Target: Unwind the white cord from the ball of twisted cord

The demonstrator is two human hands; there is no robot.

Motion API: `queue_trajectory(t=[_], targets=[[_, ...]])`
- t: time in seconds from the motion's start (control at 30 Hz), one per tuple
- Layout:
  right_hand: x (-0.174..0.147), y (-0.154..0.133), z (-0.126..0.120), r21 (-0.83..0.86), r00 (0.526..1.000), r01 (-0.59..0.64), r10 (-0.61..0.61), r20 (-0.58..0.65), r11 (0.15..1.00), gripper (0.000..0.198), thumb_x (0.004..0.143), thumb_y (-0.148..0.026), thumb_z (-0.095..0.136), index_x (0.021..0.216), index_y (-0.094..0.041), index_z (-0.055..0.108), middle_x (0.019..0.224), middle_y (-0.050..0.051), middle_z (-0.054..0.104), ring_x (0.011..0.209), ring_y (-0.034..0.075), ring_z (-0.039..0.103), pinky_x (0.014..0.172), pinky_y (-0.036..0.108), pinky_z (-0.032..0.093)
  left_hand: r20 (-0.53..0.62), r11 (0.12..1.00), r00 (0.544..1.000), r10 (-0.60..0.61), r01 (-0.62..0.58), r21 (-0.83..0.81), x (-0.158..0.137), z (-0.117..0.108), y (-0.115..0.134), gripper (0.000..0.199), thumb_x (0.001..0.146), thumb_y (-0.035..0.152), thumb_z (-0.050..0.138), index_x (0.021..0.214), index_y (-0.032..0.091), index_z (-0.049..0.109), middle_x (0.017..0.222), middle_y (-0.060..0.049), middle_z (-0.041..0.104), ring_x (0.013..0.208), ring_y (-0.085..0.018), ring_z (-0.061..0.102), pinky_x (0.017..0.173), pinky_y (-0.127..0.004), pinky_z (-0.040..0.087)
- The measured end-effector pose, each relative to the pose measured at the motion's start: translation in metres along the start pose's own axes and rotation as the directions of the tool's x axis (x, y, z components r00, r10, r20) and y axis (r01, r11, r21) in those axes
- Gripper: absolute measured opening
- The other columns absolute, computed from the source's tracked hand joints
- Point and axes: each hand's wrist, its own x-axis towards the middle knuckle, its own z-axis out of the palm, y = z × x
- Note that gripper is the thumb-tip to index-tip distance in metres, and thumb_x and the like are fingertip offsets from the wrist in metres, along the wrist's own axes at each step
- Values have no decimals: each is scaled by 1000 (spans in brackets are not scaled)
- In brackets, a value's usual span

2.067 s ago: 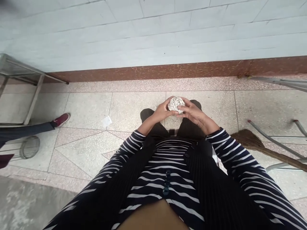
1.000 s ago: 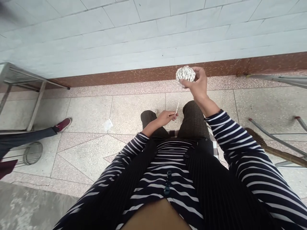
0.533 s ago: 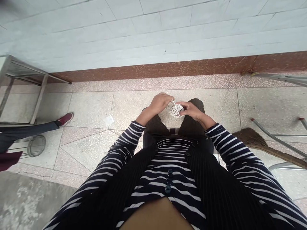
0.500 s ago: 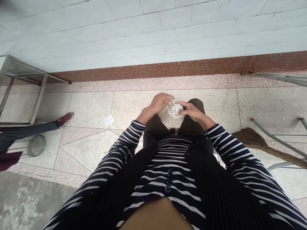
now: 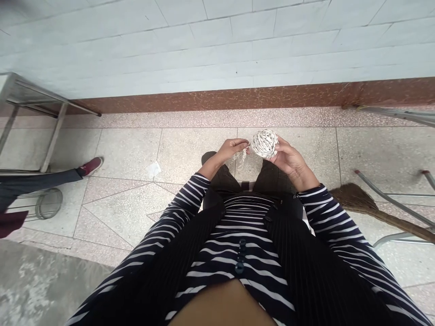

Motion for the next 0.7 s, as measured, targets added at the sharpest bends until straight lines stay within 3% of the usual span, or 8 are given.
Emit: queue_trajectory(t=[0.1, 0.23, 0.37, 0.47, 0.6, 0.7], targets=[[0, -1, -4, 37, 999, 38, -38, -17, 999, 55, 65, -33, 80, 119, -34, 71, 124, 2, 79, 116, 30, 73, 77, 37, 66, 41, 981, 993, -111, 116, -152, -8, 7, -6, 59, 83, 66, 82, 108, 12, 81, 94, -9, 80, 93, -20, 71, 95, -36, 50], [4, -4, -10, 56, 998, 67, -66, -25, 996, 59, 70, -39, 78, 128, -36, 67, 117, 2, 79, 111, 29, 74, 66, 34, 64, 15, 963, 985, -172, 171, -209, -11, 11, -25, 57, 70, 55, 95, 107, 13, 83, 99, -8, 80, 94, -19, 70, 96, -35, 50], [1, -19, -8, -8, 992, 121, -122, -33, 993, 60, 71, -47, 78, 129, -38, 67, 122, 3, 79, 121, 33, 72, 71, 39, 65, -150, 980, 976, -161, 139, -146, -10, -1, -36, 41, 78, 50, 89, 93, 12, 82, 91, -6, 79, 89, -18, 69, 92, -33, 51], [-4, -34, -3, -113, 985, 163, -168, -40, 980, 60, 73, -58, 75, 129, -39, 68, 130, 4, 77, 130, 39, 67, 78, 47, 64, -239, 987, 961, -141, 117, -112, -16, -14, -30, 38, 86, 51, 78, 90, 13, 78, 89, -5, 78, 83, -17, 68, 87, -32, 53], [-6, -47, 1, -202, 981, 171, -186, -57, 964, 60, 74, -62, 73, 129, -40, 68, 131, 4, 75, 136, 43, 61, 85, 53, 59, -97, 995, 991, -98, 95, -33, -27, -23, -13, 37, 85, 48, 79, 98, 14, 79, 87, -5, 78, 85, -19, 71, 90, -33, 54], [-2, -55, -3, -92, 964, 246, -253, -79, 965, 57, 71, -54, 79, 126, -42, 69, 131, 2, 76, 140, 41, 56, 93, 54, 56, -12, 987, 992, -129, 129, 99, -29, -27, -9, 29, 83, 40, 79, 94, 14, 79, 75, -3, 75, 82, -19, 71, 90, -33, 53]])
